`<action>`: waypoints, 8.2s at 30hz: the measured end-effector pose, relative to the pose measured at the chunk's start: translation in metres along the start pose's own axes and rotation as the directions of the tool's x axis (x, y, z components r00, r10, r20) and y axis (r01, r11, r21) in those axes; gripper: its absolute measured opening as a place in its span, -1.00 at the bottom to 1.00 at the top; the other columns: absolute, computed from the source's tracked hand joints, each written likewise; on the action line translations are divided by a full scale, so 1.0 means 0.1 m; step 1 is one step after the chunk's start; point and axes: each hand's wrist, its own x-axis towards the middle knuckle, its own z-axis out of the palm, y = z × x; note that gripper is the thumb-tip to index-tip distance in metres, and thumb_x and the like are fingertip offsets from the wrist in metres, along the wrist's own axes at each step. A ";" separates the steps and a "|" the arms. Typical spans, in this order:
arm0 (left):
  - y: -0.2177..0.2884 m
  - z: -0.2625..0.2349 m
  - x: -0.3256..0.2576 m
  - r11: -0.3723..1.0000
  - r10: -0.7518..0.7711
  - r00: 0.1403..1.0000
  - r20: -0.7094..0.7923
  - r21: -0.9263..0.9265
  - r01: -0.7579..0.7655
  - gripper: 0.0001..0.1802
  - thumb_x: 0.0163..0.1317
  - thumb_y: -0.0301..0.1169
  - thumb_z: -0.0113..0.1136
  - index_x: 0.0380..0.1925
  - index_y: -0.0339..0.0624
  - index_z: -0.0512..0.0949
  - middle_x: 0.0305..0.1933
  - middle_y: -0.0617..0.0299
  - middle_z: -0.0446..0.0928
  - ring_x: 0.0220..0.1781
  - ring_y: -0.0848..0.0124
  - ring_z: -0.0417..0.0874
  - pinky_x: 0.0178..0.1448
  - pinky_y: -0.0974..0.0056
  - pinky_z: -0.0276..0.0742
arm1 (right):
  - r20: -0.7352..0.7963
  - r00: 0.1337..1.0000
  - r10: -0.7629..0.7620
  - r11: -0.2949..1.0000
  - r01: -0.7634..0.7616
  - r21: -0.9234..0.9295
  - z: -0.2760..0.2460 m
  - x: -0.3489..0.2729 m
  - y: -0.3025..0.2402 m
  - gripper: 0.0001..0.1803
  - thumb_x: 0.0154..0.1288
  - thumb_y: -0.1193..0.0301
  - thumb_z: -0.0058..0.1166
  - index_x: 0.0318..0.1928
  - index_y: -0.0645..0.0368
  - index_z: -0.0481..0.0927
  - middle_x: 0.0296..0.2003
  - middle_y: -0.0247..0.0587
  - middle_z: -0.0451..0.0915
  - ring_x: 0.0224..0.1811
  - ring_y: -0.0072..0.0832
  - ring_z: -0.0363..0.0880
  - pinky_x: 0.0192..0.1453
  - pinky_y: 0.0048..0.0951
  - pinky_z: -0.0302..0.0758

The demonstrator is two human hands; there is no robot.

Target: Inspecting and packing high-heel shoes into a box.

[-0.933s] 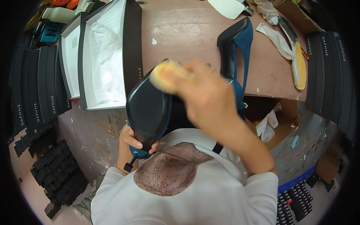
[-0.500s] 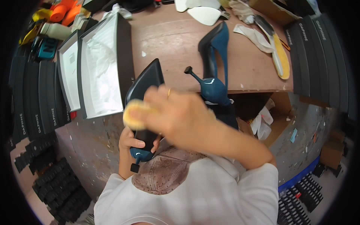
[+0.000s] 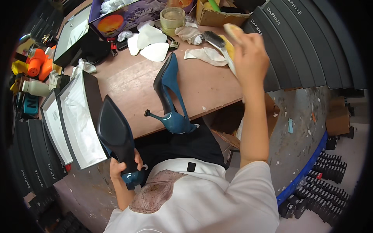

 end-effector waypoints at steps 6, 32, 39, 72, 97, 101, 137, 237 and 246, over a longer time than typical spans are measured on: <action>0.01 -0.05 0.23 0.967 0.182 0.978 -0.103 -0.164 -0.197 -0.09 0.09 0.30 0.04 0.08 -0.38 0.26 -0.33 0.04 0.41 -0.37 0.25 0.52 -0.33 0.24 0.46 | 0.179 0.984 -0.001 0.879 0.086 -0.468 0.57 0.12 0.74 -0.42 0.13 0.23 0.17 0.19 0.05 0.40 0.13 -0.04 0.34 0.20 -0.11 0.27 0.17 -0.10 0.31; 0.02 0.08 0.25 0.998 -0.040 0.977 0.210 -0.044 0.050 -0.30 0.17 -0.06 0.24 0.16 -0.29 0.29 -0.31 0.05 0.48 -0.39 0.36 0.55 -0.32 0.30 0.49 | 0.613 0.748 -0.256 0.907 -0.034 0.420 -0.12 -0.40 -1.02 -0.48 0.22 0.40 0.11 0.22 0.07 0.41 -0.32 0.04 0.62 -0.43 -0.26 0.62 -0.38 -0.39 0.49; 0.07 0.11 0.09 0.996 -0.076 0.982 0.174 -0.041 0.085 -0.28 0.13 0.02 0.25 0.07 -0.34 0.30 -0.32 0.02 0.46 -0.43 0.35 0.54 -0.36 0.34 0.48 | 0.622 0.781 -0.056 0.993 0.106 -0.044 -0.18 -0.31 -1.11 -0.46 0.16 0.28 0.18 0.19 -0.04 0.46 -0.55 0.00 0.56 -0.54 -0.24 0.59 -0.39 -0.26 0.47; -0.70 0.54 1.16 0.944 0.001 1.000 -0.012 0.330 0.003 -0.37 0.17 -0.34 0.25 0.18 -0.32 0.24 0.19 -0.03 0.39 0.11 0.29 0.50 0.18 0.22 0.40 | 0.553 0.786 0.277 0.763 -0.530 0.371 -0.37 -1.54 -0.57 -0.16 -0.04 0.29 0.42 0.17 0.22 0.19 -0.18 -0.09 0.53 -0.11 -0.37 0.53 -0.02 -0.39 0.48; -0.44 0.28 0.82 0.795 -0.337 0.933 0.127 0.569 0.210 -0.82 0.06 -0.54 0.28 -0.32 -0.29 0.52 -0.42 0.28 0.52 -0.39 0.57 0.52 -0.29 0.44 0.42 | 0.603 0.798 0.012 0.999 0.013 -0.037 -0.71 -1.01 -0.15 -0.44 0.19 0.10 0.11 0.15 0.08 0.46 -0.59 -0.02 0.57 -0.58 -0.15 0.59 -0.46 -0.23 0.50; -0.54 0.25 0.84 0.803 -0.405 0.909 0.094 0.512 0.305 -0.82 0.06 -0.53 0.28 -0.33 -0.29 0.51 -0.43 0.28 0.53 -0.37 0.57 0.52 -0.28 0.44 0.41 | 0.662 0.738 0.130 0.991 -0.079 -0.106 -0.78 -0.97 -0.25 -0.33 0.10 0.13 0.22 0.22 0.09 0.40 -0.51 0.06 0.58 -0.48 -0.12 0.61 -0.35 -0.21 0.50; -0.31 0.51 0.93 0.984 -0.175 0.984 0.046 -0.031 0.176 -0.07 0.24 0.38 -0.55 -0.01 -0.32 0.38 -0.39 0.04 0.48 -0.54 0.29 0.58 -0.40 0.25 0.56 | 0.760 0.559 -0.332 0.916 0.383 0.118 -0.71 -1.25 -0.78 -0.26 0.06 0.10 0.22 0.25 0.04 0.35 -0.54 -0.18 0.53 -0.63 -0.33 0.53 -0.60 -0.34 0.42; -0.68 -0.20 0.33 0.781 -0.122 0.988 -0.097 -0.624 0.036 -0.34 0.33 0.04 -0.15 -0.07 -0.51 0.34 -0.41 -0.17 0.47 -0.49 0.05 0.64 -0.42 0.12 0.63 | 0.423 0.669 -0.612 0.688 0.185 0.702 0.82 -1.08 -1.16 -0.61 -0.05 0.53 -0.03 -0.15 0.05 0.65 -0.40 -0.27 0.51 -0.32 -0.26 0.43 -0.24 -0.31 0.45; -0.74 -0.26 0.28 0.767 -0.071 0.997 -0.014 -0.640 0.045 -0.33 0.32 0.08 -0.16 0.09 -0.38 0.26 -0.33 -0.21 0.48 -0.45 0.01 0.64 -0.37 0.06 0.63 | 0.516 0.721 -0.462 0.766 0.031 0.642 0.98 -1.09 -1.02 -0.63 -0.04 0.51 0.00 -0.15 0.11 0.65 -0.34 -0.27 0.51 -0.32 -0.26 0.41 -0.25 -0.28 0.40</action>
